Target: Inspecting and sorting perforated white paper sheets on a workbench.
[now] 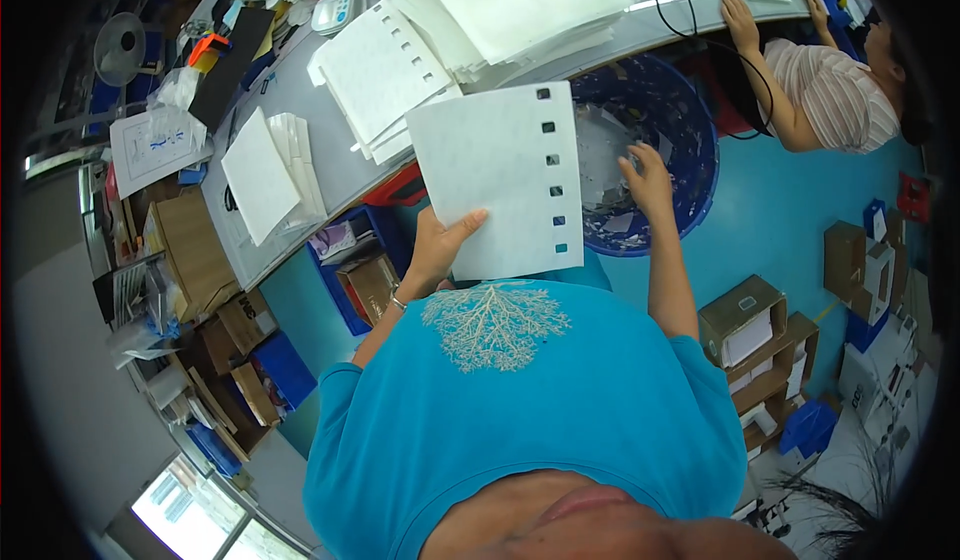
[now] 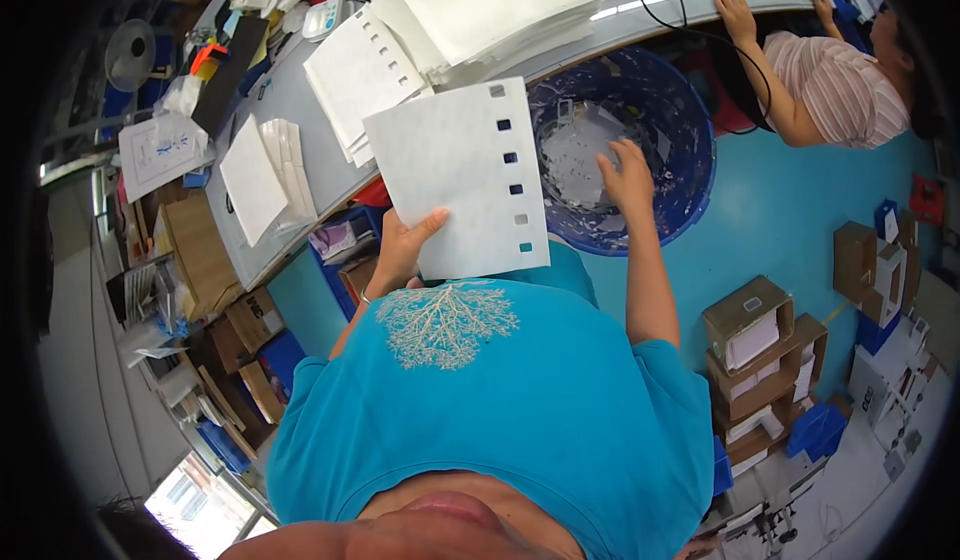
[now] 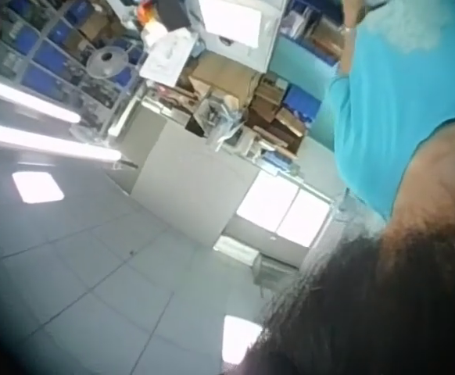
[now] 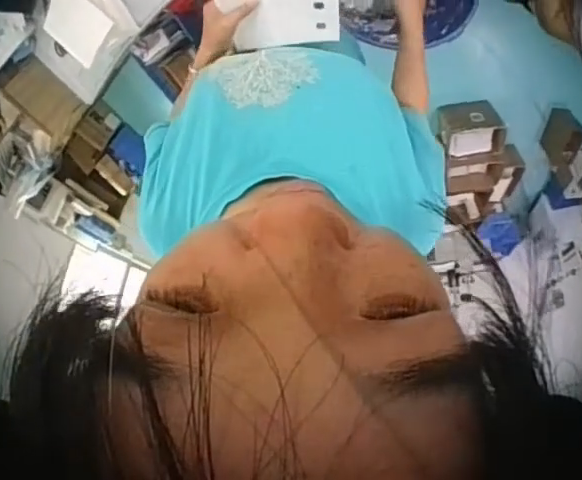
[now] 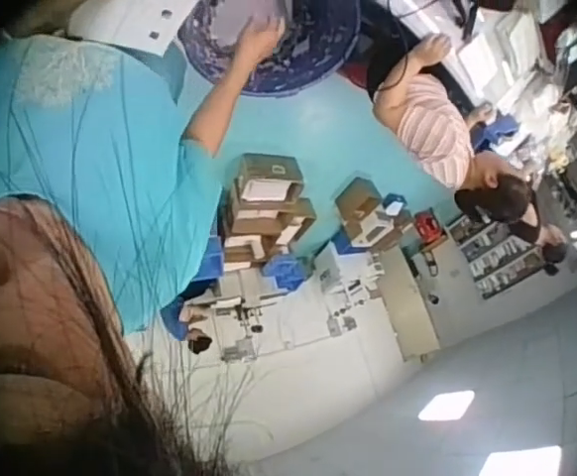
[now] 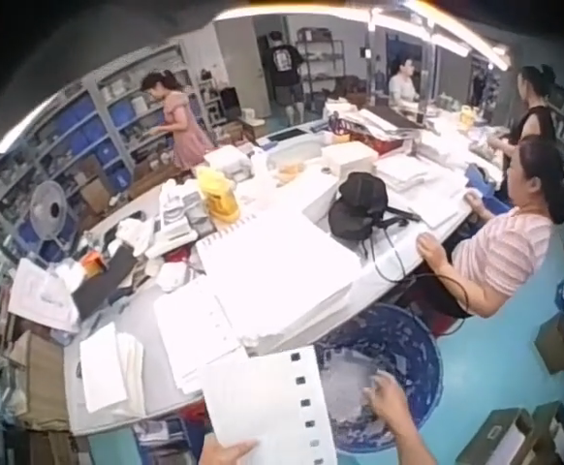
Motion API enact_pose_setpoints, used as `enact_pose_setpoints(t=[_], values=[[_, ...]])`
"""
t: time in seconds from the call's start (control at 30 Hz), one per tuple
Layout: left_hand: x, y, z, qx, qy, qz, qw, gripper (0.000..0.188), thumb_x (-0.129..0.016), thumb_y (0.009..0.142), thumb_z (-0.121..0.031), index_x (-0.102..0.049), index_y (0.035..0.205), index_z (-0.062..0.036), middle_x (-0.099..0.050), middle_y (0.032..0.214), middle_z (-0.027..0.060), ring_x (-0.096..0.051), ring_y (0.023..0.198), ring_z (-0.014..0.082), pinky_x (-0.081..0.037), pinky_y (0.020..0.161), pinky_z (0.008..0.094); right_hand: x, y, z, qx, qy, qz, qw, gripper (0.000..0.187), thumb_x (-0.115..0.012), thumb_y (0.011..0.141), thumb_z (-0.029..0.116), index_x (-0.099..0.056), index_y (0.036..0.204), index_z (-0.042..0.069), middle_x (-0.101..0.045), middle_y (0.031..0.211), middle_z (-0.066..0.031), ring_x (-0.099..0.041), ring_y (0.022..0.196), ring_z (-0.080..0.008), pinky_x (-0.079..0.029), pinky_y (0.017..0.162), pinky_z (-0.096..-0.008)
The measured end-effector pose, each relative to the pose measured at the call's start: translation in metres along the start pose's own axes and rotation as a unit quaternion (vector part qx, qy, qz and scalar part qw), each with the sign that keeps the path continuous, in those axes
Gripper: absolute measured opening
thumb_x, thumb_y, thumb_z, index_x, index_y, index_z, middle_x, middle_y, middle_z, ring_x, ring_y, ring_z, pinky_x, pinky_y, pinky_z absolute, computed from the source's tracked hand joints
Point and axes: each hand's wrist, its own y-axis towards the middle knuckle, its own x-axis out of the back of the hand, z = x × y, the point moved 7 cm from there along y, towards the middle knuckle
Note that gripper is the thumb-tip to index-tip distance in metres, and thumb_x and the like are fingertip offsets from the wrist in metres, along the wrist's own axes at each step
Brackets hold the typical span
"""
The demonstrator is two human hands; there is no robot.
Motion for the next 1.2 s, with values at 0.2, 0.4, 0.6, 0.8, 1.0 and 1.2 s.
enact_pose_setpoints(t=[0.2, 0.4, 0.6, 0.8, 1.0, 1.2], values=[[0.107, 0.025, -0.047, -0.111, -0.11, -0.13, 0.979, 0.055, -0.073, 0.079, -0.015, -0.047, 0.123, 0.0058, -0.06, 0.111, 0.0141, -0.061, 0.094, 0.0222, -0.05, 0.084, 0.0338, 0.021, -0.012, -0.029, -0.117, 0.077, -0.106, 0.984, 0.015, -0.059, 0.085, 0.008, -0.068, 0.097, 0.006, -0.065, 0.094, -0.0113, -0.066, 0.082, -0.0238, -0.051, 0.073, -0.0326], [0.254, 0.072, -0.073, -0.211, 0.324, -0.305, 0.87, 0.076, -0.074, 0.079, -0.021, -0.031, 0.137, 0.0042, -0.046, 0.129, 0.0223, -0.053, 0.11, 0.0267, -0.048, 0.088, 0.0356, -0.01, -0.033, 0.035, -0.101, -0.048, -0.129, 0.985, 0.017, -0.057, 0.079, 0.001, -0.068, 0.089, 0.008, -0.062, 0.087, -0.0105, -0.063, 0.081, -0.0252, -0.049, 0.074, -0.0336], [0.324, -0.018, -0.103, -0.31, 0.357, -0.428, 0.77, 0.058, -0.073, 0.078, -0.016, -0.048, 0.13, -0.0056, -0.053, 0.122, 0.0133, -0.054, 0.109, 0.0242, -0.046, 0.089, 0.0352, -0.006, -0.038, 0.051, -0.124, -0.041, -0.231, 0.964, 0.012, -0.06, 0.084, 0.013, -0.068, 0.091, 0.007, -0.064, 0.092, -0.0105, -0.062, 0.082, -0.0255, -0.049, 0.072, -0.0353], [0.411, -0.056, -0.082, -0.123, 0.458, -0.552, 0.686, 0.058, -0.064, 0.085, -0.031, -0.046, 0.13, 0.0017, -0.047, 0.13, 0.0221, -0.044, 0.121, 0.0377, -0.036, 0.101, 0.0445, -0.04, 0.012, 0.317, 0.098, 0.174, -0.031, 0.979, 0.014, -0.058, 0.091, 0.013, -0.064, 0.095, 0.001, -0.065, 0.088, -0.0111, -0.062, 0.078, -0.0204, -0.049, 0.072, -0.0289], [0.404, -0.05, -0.04, -0.036, 0.451, -0.513, 0.729, 0.058, -0.061, 0.087, -0.029, -0.043, 0.13, 0.0059, -0.042, 0.137, 0.0207, -0.04, 0.126, 0.0354, -0.035, 0.102, 0.0455, -0.142, -0.002, 0.543, 0.393, 0.142, 0.106, 0.902, 0.03, -0.063, 0.085, 0.012, -0.057, 0.114, 0.005, -0.055, 0.119, -0.0145, -0.056, 0.106, -0.032, -0.045, 0.091, -0.0391], [0.388, -0.059, -0.056, -0.082, 0.443, -0.51, 0.733, 0.05, -0.056, 0.091, -0.025, -0.045, 0.129, 0.0052, -0.045, 0.134, 0.0203, -0.044, 0.122, 0.0358, -0.035, 0.102, 0.0414, -0.205, -0.03, 0.571, 0.502, 0.041, 0.099, 0.858, 0.039, -0.06, 0.084, 0.012, -0.054, 0.122, 0.005, -0.048, 0.132, -0.0153, -0.043, 0.125, -0.0327, -0.039, 0.1, -0.0415]])
